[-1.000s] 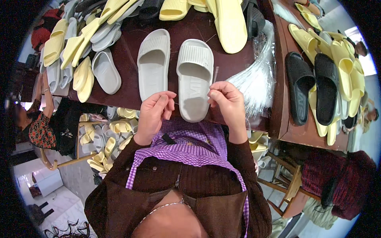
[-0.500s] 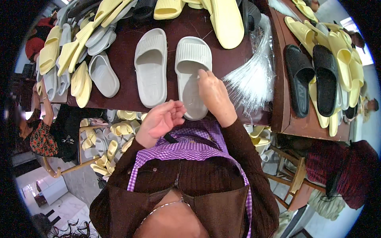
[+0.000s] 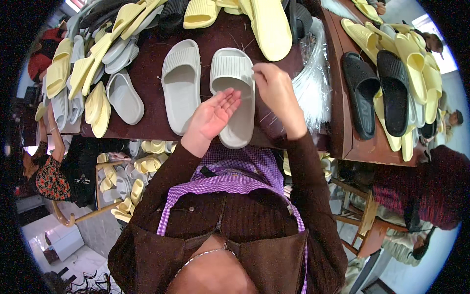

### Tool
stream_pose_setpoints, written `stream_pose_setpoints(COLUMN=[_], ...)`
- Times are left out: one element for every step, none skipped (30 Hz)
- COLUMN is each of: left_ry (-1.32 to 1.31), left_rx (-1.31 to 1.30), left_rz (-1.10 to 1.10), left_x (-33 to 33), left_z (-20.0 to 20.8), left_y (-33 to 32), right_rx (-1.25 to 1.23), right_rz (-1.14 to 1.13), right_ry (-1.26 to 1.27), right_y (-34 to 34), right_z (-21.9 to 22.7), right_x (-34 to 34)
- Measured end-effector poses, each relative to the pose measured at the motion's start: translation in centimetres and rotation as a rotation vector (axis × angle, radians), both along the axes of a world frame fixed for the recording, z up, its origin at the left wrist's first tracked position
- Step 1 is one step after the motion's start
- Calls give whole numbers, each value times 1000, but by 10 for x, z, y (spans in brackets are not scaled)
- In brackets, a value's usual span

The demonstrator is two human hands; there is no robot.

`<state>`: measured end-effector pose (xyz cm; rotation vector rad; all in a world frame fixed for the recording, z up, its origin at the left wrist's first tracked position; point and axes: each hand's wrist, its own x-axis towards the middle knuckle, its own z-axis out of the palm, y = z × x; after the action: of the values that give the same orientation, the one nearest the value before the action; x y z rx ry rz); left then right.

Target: The person pairs slide sandals together, threads plastic fasteners through each pair by hand to connect them, and places the attached sandals on the table.

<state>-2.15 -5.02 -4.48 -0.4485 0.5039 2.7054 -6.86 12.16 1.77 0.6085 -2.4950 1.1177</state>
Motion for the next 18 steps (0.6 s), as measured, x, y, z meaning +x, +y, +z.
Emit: stream_pose_setpoints(left_ry=[-15, -11, -10, -8, -5, 3, -7, -20, -32, -28, -25, -22, -19, -17, 23, 61, 99, 100], left_rx=[18, 17, 11, 5, 0, 0, -1, -2, -2, 1, 3, 6, 8, 15, -12, -40, -68, -63], left_rz=[8, 9, -1, -12, -30, -29, -35, -28, -21, -7, -12, -16, -21, -3, -4, 0, 4, 26], left_x=[-3, -4, -5, -7, -9, -9, -9, -9, -8, -9, -8, -7, -6, -5, -3, -1, 1, 4], left_z=[2, 2, 2, 3, 3, 5, 6, 5, 5, 5, 5, 4, 4, 2, -2, -3, -5, -7], left_y=[2, 3, 3, 3, 5, 6, 7, 6, 5, 5, 5, 4, 2, -1, -4, -7, -9, -13], right_rx=[14, 14, 41, 68, 69, 186, 304, 305, 389, 475, 562, 568, 536, 505, 473, 481, 456, 431], right_rz=[-12, -11, -14, -20, -25, -73, -121, -109, -117, -126, -129, -110, -110, -111, -113, -91, -93, -95], right_ry=[-29, -24, -43, -61, -54, -89, -123, -118, -160, -202, -243, -236, -204, -171, -139, -131, -141, -150], right_y=[0, -2, -6, -8, -7, -7, -4, -9, -15, -20, -27, -31, -31, -28, -26, -27, -27, -27], right_z=[3, 2, -2, -6, -14, -21, -30, -34, -36, -37, -41, -45, -48, -50, -52, -50, -50, -49], right_x=[-13, -27, -43, -59, -78, -95, -107, -114, -118, -122, -125, -127, -128, -129, -132, -132, -131, -129])
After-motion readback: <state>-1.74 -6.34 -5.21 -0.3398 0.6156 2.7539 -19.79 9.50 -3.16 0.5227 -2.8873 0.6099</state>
